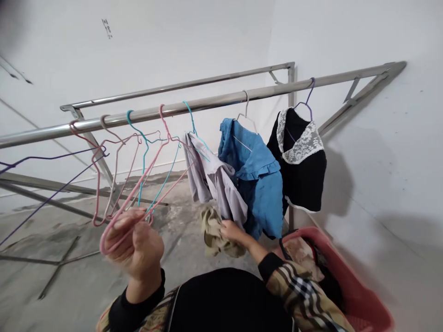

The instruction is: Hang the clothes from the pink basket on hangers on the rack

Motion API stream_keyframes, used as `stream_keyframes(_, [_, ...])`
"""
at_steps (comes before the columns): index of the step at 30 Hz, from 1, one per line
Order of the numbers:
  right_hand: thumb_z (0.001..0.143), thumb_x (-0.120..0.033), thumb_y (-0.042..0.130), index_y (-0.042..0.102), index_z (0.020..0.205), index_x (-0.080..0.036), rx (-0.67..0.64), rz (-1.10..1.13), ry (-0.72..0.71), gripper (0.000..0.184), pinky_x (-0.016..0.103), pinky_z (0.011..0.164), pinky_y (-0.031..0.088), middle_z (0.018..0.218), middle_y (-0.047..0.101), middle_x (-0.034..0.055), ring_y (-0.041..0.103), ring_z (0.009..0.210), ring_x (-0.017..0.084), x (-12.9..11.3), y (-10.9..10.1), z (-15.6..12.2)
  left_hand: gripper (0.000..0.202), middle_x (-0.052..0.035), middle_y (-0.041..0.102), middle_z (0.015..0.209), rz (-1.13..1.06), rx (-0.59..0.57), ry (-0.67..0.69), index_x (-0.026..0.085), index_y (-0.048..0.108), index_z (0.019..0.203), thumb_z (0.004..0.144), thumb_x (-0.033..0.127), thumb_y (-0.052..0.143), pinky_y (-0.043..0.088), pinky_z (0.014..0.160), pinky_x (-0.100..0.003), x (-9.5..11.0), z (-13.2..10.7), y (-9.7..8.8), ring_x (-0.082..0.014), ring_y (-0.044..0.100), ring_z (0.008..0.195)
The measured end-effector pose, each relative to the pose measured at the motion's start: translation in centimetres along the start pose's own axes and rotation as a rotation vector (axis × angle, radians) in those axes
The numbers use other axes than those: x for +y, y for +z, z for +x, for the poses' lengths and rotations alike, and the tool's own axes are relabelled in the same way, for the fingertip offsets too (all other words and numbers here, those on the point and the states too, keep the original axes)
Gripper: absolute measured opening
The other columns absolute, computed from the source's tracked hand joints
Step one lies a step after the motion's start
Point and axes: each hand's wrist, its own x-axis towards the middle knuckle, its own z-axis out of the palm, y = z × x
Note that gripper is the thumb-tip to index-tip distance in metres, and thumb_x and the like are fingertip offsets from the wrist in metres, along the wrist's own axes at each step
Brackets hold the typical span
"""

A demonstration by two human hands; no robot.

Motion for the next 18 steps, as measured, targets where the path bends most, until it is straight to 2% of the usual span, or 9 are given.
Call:
stream_keyframes(2, [0.082,-0.028,0.067,0.065,0.075,-0.013,-0.061,-0.041,0.076,0.017,0.027,0.064,0.05,0.07,0.061,-0.0008,0.058,0.066,0.014,1.4,-1.3,-1.6,0.014,-0.0004,0.065,0.09,0.072,-0.009,-0.046,0.026,0.065,0.097,0.084,0.019,0.065,0.052,0.088,-0.038,-0.9,-1.5,-0.3,-0.0182,0.063,0.089])
stream_keyframes(4, [0.075,-0.021,0.063,0.06,0.06,-0.015,-0.095,-0.065,0.143,0.017,0.025,0.059,0.044,0.055,0.053,-0.0027,0.05,0.057,0.013,2.3,-3.0,-3.4,0.019,-0.0026,0.064,0.105,0.161,-0.011,-0.145,0.028,0.062,0.104,0.085,0.024,0.065,0.05,0.096,-0.041,-2.0,-3.3,-0.7,-0.0201,0.062,0.104])
stream_keyframes(7, [0.072,-0.021,0.054,0.062,0.063,-0.017,-0.133,-0.073,0.229,0.012,0.026,0.062,0.042,0.058,0.055,-0.0022,0.05,0.06,0.014,2.5,-5.5,-5.9,0.05,-0.0079,0.053,0.135,0.262,-0.004,-0.399,0.032,0.049,0.13,0.084,0.032,0.068,0.046,0.104,-0.041,-3.7,-6.7,-1.1,-0.0229,0.053,0.125])
stream_keyframes(9, [0.07,-0.023,0.052,0.064,0.069,-0.018,-0.144,-0.059,0.259,0.013,0.026,0.066,0.043,0.062,0.057,-0.0012,0.053,0.066,0.016,2.1,-6.9,-7.3,0.062,-0.0106,0.048,0.141,0.268,-0.041,-0.638,0.032,0.038,0.14,0.085,0.035,0.067,0.048,0.102,-0.04,-4.7,-9.1,-1.0,-0.0228,0.052,0.127])
stream_keyframes(11, [0.069,-0.024,0.051,0.064,0.072,-0.018,-0.118,-0.051,0.253,0.015,0.027,0.068,0.043,0.066,0.059,-0.0004,0.055,0.07,0.017,1.5,-7.9,-8.3,0.059,-0.0123,0.05,0.14,0.226,-0.186,-0.847,0.029,0.039,0.141,0.088,0.039,0.063,0.049,0.1,-0.041,-5.4,-11.0,-0.3,-0.0233,0.055,0.125])
stream_keyframes(12, [0.069,-0.025,0.05,0.064,0.073,-0.018,-0.1,-0.055,0.244,0.016,0.027,0.069,0.042,0.068,0.059,-0.0001,0.055,0.072,0.017,1.2,-8.3,-8.7,0.057,-0.0129,0.05,0.141,0.2,-0.287,-0.895,0.028,0.041,0.14,0.088,0.041,0.062,0.048,0.102,-0.043,-5.7,-11.6,0.3,-0.0243,0.055,0.126])
stream_keyframes(13, [0.07,-0.025,0.049,0.063,0.073,-0.017,-0.085,-0.064,0.235,0.017,0.027,0.069,0.041,0.07,0.059,0.0001,0.055,0.072,0.017,0.8,-8.6,-9.0,0.058,-0.0136,0.049,0.143,0.177,-0.385,-0.89,0.027,0.042,0.139,0.087,0.043,0.063,0.046,0.104,-0.045,-6.0,-11.8,1.1,-0.026,0.052,0.13])
stream_keyframes(15, [0.072,-0.026,0.047,0.062,0.072,-0.017,-0.069,-0.088,0.218,0.018,0.027,0.068,0.04,0.069,0.059,0.0001,0.053,0.071,0.017,0.3,-9.0,-9.5,0.068,-0.0145,0.039,0.152,0.155,-0.516,-0.765,0.025,0.039,0.141,0.083,0.045,0.068,0.038,0.112,-0.047,-6.5,-11.3,3.2,-0.0291,0.039,0.14])
stream_keyframes(18, [0.073,-0.026,0.047,0.062,0.071,-0.017,-0.036,-0.088,0.202,0.017,0.027,0.068,0.041,0.069,0.059,0.0003,0.053,0.071,0.017,-0.2,-9.6,-10.0,0.088,-0.016,0.021,0.16,0.193,-0.535,-0.567,0.024,0.025,0.149,0.078,0.048,0.071,0.026,0.119,-0.048,-7.6,-8.8,6.9,-0.03,0.022,0.148])
